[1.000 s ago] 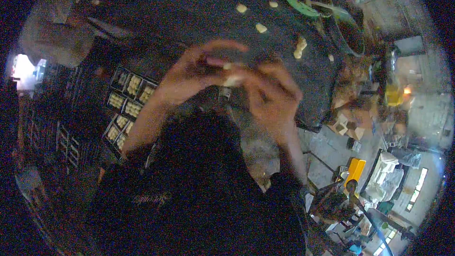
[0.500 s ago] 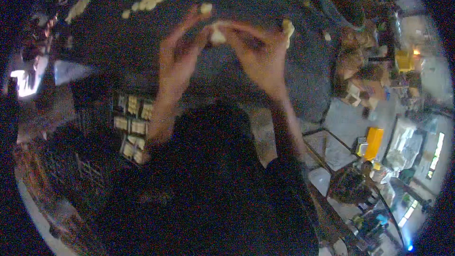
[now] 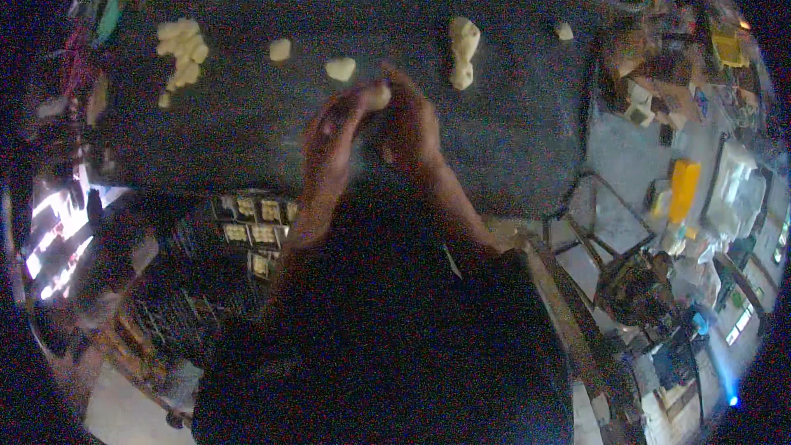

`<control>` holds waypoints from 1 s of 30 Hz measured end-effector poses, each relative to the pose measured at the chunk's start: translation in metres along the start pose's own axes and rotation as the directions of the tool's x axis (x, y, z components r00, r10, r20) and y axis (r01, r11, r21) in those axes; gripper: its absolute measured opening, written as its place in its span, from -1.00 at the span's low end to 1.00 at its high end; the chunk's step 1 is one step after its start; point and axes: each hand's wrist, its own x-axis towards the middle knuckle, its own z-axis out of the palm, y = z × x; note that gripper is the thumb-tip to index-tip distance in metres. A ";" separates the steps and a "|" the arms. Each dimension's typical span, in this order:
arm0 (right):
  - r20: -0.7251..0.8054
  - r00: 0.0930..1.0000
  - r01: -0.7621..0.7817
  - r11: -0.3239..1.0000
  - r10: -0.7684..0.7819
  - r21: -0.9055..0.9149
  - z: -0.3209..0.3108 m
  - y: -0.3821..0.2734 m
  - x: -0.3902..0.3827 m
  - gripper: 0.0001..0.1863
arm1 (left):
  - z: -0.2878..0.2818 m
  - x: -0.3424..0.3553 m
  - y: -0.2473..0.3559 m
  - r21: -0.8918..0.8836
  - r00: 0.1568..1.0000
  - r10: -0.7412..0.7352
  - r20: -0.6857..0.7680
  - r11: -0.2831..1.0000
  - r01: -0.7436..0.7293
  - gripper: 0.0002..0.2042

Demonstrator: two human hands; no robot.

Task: The recorder is shaping pieces of dough, adding filling, and placing them in baking trays within a bakery production environment.

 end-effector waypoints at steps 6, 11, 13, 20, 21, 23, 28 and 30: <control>-0.052 0.962 0.218 0.870 -0.268 -0.441 -0.023 -0.044 -0.029 -0.63 | 0.002 0.003 0.001 0.208 0.967 -0.213 0.139 0.961 0.181 -0.57; 0.024 0.989 0.127 0.753 -0.147 -0.645 -0.086 -0.032 -0.020 -0.76 | -0.028 -0.012 -0.023 0.190 0.957 -0.118 0.264 0.979 0.068 -0.58; 0.147 0.985 0.173 0.617 -0.093 -0.768 -0.105 -0.011 -0.015 -0.77 | -0.059 -0.034 -0.028 0.104 0.961 -0.122 0.248 0.990 0.099 -0.59; 0.093 0.984 0.161 0.522 -0.154 -0.838 -0.156 0.059 0.000 -0.74 | -0.187 -0.110 -0.064 0.074 0.994 -0.011 0.110 0.997 0.003 -0.60; 0.204 0.968 0.243 0.361 -0.144 -0.900 -0.155 0.060 0.004 -0.74 | -0.205 -0.122 -0.069 0.070 0.995 0.001 0.102 0.998 -0.008 -0.60; 0.308 0.944 0.324 0.177 -0.116 -0.929 -0.142 0.056 -0.009 -0.74 | -0.228 -0.144 -0.075 -0.034 1.000 -0.019 -0.005 0.999 0.018 -0.62; -0.182 0.938 0.180 0.863 -0.296 -0.472 -0.132 0.082 -0.017 -0.69 | -0.248 -0.166 -0.073 -0.006 0.999 0.009 -0.035 1.000 -0.009 -0.61; -0.012 0.922 0.259 0.642 -0.386 -0.721 -0.133 0.089 -0.014 -0.69 | -0.245 -0.165 -0.072 -0.049 0.998 -0.007 -0.055 0.999 0.004 -0.60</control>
